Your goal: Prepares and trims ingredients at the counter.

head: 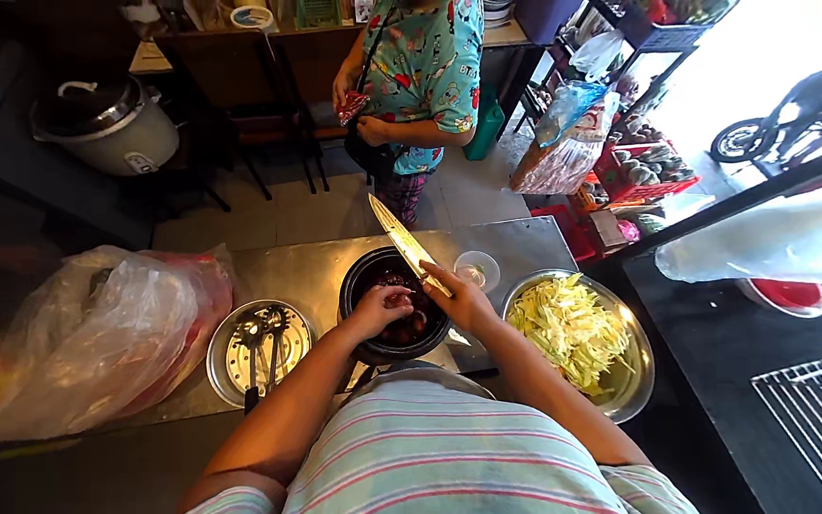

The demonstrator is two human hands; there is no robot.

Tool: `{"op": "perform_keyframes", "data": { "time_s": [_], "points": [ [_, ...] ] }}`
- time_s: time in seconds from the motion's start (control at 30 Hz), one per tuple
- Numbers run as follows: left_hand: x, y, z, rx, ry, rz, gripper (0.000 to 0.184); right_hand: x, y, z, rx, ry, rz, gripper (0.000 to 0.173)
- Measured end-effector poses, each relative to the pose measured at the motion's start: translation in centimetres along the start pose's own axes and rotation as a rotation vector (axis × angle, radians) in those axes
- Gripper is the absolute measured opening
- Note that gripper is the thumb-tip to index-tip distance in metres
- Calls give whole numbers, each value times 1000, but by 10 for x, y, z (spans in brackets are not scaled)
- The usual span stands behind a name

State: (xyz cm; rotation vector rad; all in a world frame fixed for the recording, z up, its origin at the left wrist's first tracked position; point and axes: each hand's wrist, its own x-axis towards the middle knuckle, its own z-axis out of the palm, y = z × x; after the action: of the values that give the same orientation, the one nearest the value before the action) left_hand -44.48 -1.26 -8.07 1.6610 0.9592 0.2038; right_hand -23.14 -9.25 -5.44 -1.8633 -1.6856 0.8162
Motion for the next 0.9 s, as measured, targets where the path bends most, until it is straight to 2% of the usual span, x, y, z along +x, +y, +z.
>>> {"op": "perform_keyframes", "data": {
  "time_s": [0.1,0.17,0.27,0.37,0.5,0.67,0.9],
  "points": [
    [-17,7,2,-639,-11,5,40,-3,-5,12,138,27,-110,59],
    [-25,9,4,-849,-44,26,37,-4,-15,17,118,71,-97,62],
    [-32,6,7,-1004,-74,85,39,-3,-24,22,87,151,-111,62],
    [-36,4,9,-1074,-56,95,40,-2,-29,25,125,155,-159,60],
    [-41,8,10,-1032,-28,105,42,-3,-36,28,150,162,-183,62],
    [-45,8,10,-984,-22,243,42,-5,-44,33,190,224,-179,66],
    [-48,11,17,-930,46,305,41,-7,-47,39,320,216,-189,59]
  ]
}}
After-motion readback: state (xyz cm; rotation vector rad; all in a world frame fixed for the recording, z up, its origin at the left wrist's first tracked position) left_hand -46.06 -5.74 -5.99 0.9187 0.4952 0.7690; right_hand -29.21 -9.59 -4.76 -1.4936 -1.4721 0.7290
